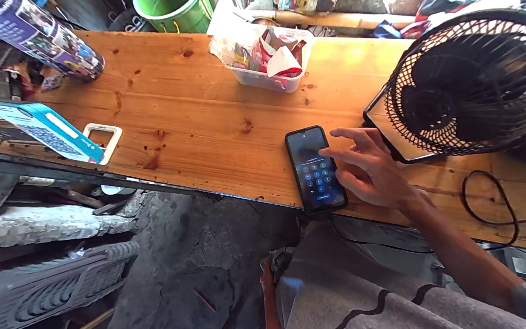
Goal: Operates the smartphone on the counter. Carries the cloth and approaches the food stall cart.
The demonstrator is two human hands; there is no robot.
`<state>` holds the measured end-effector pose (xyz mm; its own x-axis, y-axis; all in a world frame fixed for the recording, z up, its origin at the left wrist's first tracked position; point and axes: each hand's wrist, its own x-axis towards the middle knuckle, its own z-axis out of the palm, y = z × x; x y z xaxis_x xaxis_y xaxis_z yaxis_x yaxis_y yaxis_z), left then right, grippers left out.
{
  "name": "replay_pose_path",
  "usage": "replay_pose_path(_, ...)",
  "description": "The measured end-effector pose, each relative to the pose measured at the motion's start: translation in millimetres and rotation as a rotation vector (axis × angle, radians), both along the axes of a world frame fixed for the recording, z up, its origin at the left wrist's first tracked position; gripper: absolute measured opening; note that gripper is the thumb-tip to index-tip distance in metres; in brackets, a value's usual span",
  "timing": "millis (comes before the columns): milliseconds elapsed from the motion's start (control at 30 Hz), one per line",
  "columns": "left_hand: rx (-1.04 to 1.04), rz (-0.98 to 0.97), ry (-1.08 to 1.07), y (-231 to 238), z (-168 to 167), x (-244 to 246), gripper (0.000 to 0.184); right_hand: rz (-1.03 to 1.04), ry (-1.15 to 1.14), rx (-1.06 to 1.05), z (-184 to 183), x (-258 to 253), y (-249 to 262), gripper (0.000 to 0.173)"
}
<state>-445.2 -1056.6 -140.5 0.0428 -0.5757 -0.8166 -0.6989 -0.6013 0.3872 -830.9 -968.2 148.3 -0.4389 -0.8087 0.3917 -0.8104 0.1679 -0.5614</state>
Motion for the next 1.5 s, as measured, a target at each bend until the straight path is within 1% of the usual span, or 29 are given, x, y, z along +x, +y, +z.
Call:
replay_pose_path(67,-0.003,-0.002,0.016,-0.1,-2.1,0.9,0.056,-0.001,0.003,0.017,2.7,0.1,-3.0,0.038)
replay_pose_path(167,-0.005,0.003,0.012,0.9,-3.5,2.7,0.055,0.065,0.015,-0.055,4.7,0.8,-4.1,0.031)
replay_pose_path(233,0.01,0.03,-0.006,2.9,-2.5,2.2,0.054,0.087,0.042,-0.056,4.1,1.5,-4.5,0.032)
replay_pose_path(433,0.01,0.017,-0.022,4.2,-5.7,4.2,0.056,0.086,0.054,-0.008,0.7,4.4,-5.3,0.032)
replay_pose_path(567,0.009,0.027,-0.016,4.3,-0.7,2.2,0.055,0.047,0.082,-0.08,1.0,0.7,-1.7,0.03)
replay_pose_path(667,0.008,0.005,-0.015,4.4,-1.2,3.0,0.056,0.043,0.089,-0.029,-1.6,-1.2,1.1,0.03)
replay_pose_path(833,0.025,0.009,-0.032,3.1,-2.9,3.4,0.057,0.076,0.077,-0.129,1.7,1.0,5.3,0.03)
replay_pose_path(900,0.013,0.034,-0.018,3.4,-2.9,2.8,0.056,0.092,0.079,-0.126,1.3,3.1,8.5,0.029)
replay_pose_path(967,0.005,0.016,-0.011,2.2,-1.6,2.8,0.055,0.113,0.073,-0.112,0.3,6.1,12.4,0.028)
replay_pose_path(1033,0.006,-0.012,-0.019,1.2,-0.7,3.9,0.055,0.136,0.075,-0.1,-0.8,9.4,16.1,0.029)
replay_pose_path(1233,-0.003,-0.011,-0.012,2.1,-0.1,3.5,0.054,0.203,0.087,-0.097,-4.7,15.5,19.3,0.035)
replay_pose_path(1367,-0.008,-0.021,-0.003,2.0,-2.0,5.5,0.053,0.188,0.111,-0.018,-5.6,17.5,17.7,0.035)
replay_pose_path(1500,-0.013,-0.03,-0.003,2.5,-4.3,6.9,0.054,0.094,0.14,-0.106,-1.9,17.4,17.2,0.032)
